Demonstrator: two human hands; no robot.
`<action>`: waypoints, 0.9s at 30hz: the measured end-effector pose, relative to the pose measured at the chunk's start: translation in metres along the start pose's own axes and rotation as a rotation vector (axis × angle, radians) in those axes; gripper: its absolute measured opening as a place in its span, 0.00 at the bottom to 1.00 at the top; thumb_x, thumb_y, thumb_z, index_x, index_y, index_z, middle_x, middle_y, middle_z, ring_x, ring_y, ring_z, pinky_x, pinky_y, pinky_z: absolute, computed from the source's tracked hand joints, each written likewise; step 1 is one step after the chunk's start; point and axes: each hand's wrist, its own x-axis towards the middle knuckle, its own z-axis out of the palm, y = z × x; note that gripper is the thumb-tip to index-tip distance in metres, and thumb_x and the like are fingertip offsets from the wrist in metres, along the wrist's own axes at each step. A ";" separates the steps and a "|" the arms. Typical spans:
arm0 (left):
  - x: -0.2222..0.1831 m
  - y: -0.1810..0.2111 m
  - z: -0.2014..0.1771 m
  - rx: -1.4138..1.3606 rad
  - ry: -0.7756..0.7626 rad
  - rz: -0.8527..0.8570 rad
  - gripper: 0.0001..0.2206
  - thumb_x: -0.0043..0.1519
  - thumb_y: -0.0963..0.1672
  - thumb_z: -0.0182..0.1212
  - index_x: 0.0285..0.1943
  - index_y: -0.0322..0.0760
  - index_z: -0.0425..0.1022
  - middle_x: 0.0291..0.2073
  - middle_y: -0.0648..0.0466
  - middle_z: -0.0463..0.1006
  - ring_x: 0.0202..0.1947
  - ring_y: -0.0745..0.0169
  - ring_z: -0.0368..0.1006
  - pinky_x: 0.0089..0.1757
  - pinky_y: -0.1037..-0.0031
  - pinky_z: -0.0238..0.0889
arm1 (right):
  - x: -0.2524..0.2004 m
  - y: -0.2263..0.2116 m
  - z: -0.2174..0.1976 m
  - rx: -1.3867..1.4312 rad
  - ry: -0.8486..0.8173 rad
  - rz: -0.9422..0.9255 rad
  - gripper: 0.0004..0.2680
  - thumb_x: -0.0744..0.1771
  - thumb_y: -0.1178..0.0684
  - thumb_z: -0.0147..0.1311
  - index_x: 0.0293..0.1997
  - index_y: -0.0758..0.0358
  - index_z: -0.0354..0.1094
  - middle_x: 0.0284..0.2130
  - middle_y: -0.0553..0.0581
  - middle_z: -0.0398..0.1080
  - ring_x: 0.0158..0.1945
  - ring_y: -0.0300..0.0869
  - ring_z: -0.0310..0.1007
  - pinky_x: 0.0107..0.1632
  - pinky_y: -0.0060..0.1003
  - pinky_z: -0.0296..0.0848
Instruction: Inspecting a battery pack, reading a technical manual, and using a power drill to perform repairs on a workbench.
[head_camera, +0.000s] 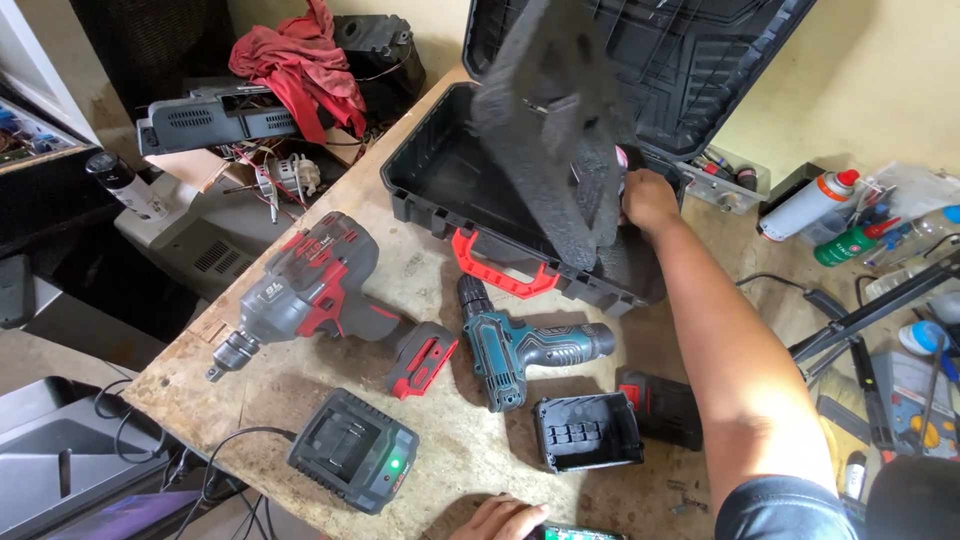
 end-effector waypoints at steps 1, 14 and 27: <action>0.002 0.010 -0.003 -0.001 0.002 0.001 0.25 0.66 0.61 0.55 0.65 0.51 0.75 0.46 0.56 0.81 0.55 0.51 0.74 0.49 0.58 0.68 | 0.015 0.014 0.001 -0.002 0.001 -0.002 0.12 0.67 0.49 0.37 0.31 0.63 0.65 0.23 0.62 0.72 0.23 0.51 0.74 0.31 0.43 0.70; 0.165 0.137 -0.161 -0.201 0.386 0.104 0.37 0.62 0.46 0.63 0.78 0.35 0.46 0.61 0.28 0.58 0.57 0.27 0.60 0.51 0.45 0.63 | 0.046 0.084 0.034 -0.417 0.227 -0.308 0.13 0.71 0.49 0.36 0.51 0.62 0.69 0.48 0.70 0.72 0.52 0.64 0.73 0.51 0.54 0.72; 0.291 0.108 -0.132 -0.300 0.612 -0.281 0.52 0.60 0.41 0.68 0.82 0.55 0.24 0.69 0.32 0.64 0.60 0.29 0.72 0.53 0.48 0.69 | 0.010 0.060 0.039 -0.238 0.254 -0.221 0.17 0.71 0.40 0.39 0.57 0.55 0.73 0.48 0.64 0.77 0.56 0.57 0.75 0.56 0.52 0.73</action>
